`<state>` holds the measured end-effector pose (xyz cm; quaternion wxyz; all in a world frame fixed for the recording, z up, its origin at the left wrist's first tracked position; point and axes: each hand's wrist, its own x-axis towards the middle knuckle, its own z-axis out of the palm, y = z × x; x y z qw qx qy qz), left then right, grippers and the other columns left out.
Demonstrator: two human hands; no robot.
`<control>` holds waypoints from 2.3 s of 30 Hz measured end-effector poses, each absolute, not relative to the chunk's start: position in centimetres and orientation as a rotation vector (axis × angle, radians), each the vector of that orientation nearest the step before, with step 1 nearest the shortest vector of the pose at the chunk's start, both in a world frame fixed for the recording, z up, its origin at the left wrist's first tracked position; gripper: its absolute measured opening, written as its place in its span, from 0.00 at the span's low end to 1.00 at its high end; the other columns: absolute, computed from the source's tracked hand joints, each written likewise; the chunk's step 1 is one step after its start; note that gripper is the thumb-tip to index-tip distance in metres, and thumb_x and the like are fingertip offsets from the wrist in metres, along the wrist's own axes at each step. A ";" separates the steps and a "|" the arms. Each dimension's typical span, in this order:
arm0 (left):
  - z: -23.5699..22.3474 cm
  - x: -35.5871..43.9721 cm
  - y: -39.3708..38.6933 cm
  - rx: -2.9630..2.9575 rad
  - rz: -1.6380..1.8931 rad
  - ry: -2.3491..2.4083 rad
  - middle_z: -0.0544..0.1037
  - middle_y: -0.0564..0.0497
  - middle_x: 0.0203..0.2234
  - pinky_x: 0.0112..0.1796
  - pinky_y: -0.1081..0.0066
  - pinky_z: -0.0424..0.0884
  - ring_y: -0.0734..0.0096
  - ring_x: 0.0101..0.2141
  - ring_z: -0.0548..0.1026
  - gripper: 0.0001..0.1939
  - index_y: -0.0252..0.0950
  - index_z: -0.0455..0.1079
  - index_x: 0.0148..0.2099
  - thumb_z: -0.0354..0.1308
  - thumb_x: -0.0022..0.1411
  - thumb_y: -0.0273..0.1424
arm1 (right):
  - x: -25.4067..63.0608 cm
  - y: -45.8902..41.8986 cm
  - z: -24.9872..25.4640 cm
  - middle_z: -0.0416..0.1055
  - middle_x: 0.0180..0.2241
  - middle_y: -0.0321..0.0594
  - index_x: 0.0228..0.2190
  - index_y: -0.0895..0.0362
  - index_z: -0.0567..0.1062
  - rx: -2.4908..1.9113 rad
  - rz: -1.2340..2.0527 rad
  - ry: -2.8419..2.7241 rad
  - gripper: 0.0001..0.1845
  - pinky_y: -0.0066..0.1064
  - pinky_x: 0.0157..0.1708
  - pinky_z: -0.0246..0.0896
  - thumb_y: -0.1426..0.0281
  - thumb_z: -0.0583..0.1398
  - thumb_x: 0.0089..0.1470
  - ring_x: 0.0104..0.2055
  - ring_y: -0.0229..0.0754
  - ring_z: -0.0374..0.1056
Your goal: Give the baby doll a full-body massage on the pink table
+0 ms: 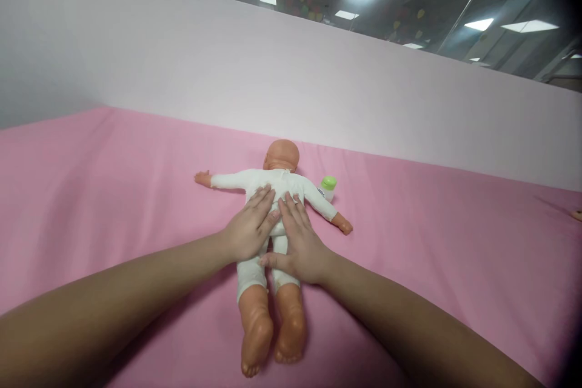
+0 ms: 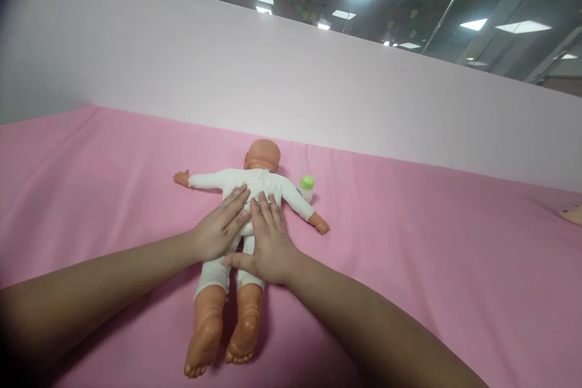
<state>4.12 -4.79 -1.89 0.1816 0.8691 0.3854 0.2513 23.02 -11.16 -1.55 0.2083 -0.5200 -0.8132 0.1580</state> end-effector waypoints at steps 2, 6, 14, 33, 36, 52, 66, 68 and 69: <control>-1.8 3.8 -4.7 2.472 0.690 1.052 0.39 0.36 0.75 0.70 0.48 0.44 0.54 0.74 0.37 0.39 0.30 0.41 0.77 0.37 0.76 0.50 | 23.1 -11.1 -1.5 0.16 0.75 0.50 0.73 0.59 0.29 -1.469 0.472 -2.279 0.73 0.59 0.73 0.20 0.39 0.66 0.49 0.75 0.56 0.07; -1.5 3.2 -4.5 2.549 0.573 1.012 0.35 0.33 0.75 0.69 0.45 0.46 0.47 0.73 0.34 0.52 0.30 0.36 0.78 0.53 0.68 0.55 | 23.5 -11.1 -1.1 0.12 0.74 0.48 0.72 0.54 0.25 -1.468 0.563 -2.287 0.75 0.60 0.72 0.22 0.46 0.70 0.48 0.74 0.56 0.06; 1.0 1.7 -3.5 2.617 0.309 0.944 0.34 0.36 0.75 0.69 0.51 0.49 0.48 0.73 0.37 0.60 0.33 0.34 0.78 0.67 0.56 0.42 | 26.0 -10.7 1.0 0.19 0.76 0.42 0.73 0.47 0.36 -1.325 0.742 -2.375 0.65 0.56 0.73 0.28 0.62 0.71 0.50 0.77 0.54 0.15; -0.6 3.8 -5.3 2.688 0.362 1.165 0.33 0.31 0.74 0.69 0.47 0.48 0.45 0.73 0.34 0.53 0.27 0.36 0.77 0.60 0.59 0.37 | 24.2 -10.8 -0.5 0.20 0.75 0.46 0.74 0.52 0.36 -1.515 0.499 -2.269 0.58 0.54 0.73 0.29 0.59 0.65 0.57 0.77 0.55 0.18; -0.7 3.9 -5.2 2.672 0.372 1.186 0.32 0.31 0.74 0.69 0.47 0.49 0.45 0.73 0.34 0.51 0.27 0.35 0.77 0.59 0.61 0.34 | 24.2 -10.6 -0.5 0.15 0.75 0.44 0.73 0.48 0.37 -1.590 0.525 -2.223 0.56 0.57 0.73 0.28 0.57 0.65 0.57 0.76 0.58 0.14; -0.8 3.8 -5.1 2.595 0.425 1.181 0.33 0.33 0.75 0.69 0.46 0.50 0.46 0.73 0.33 0.48 0.29 0.38 0.77 0.58 0.64 0.35 | 23.8 -10.6 0.1 0.18 0.75 0.46 0.73 0.48 0.39 -1.637 0.578 -2.198 0.49 0.61 0.72 0.32 0.69 0.59 0.61 0.75 0.63 0.15; -2.0 4.1 -4.6 2.748 0.412 1.123 0.33 0.33 0.75 0.69 0.47 0.48 0.48 0.73 0.29 0.44 0.31 0.35 0.77 0.52 0.66 0.30 | 23.6 -10.6 0.2 0.15 0.75 0.49 0.73 0.51 0.36 -1.656 0.604 -2.217 0.48 0.59 0.72 0.28 0.69 0.58 0.63 0.74 0.64 0.11; -2.2 4.0 -4.5 2.766 0.414 1.119 0.32 0.32 0.75 0.68 0.47 0.48 0.48 0.73 0.29 0.44 0.31 0.34 0.77 0.52 0.66 0.30 | 23.6 -10.6 0.2 0.15 0.75 0.49 0.73 0.51 0.35 -1.649 0.606 -2.225 0.48 0.60 0.72 0.28 0.69 0.57 0.63 0.74 0.64 0.10; -2.2 4.0 -4.4 2.774 0.412 1.121 0.33 0.32 0.75 0.68 0.46 0.48 0.47 0.73 0.29 0.44 0.31 0.34 0.77 0.52 0.66 0.30 | 23.6 -10.6 0.2 0.15 0.75 0.48 0.73 0.51 0.35 -1.647 0.609 -2.227 0.48 0.60 0.72 0.28 0.69 0.57 0.63 0.74 0.64 0.09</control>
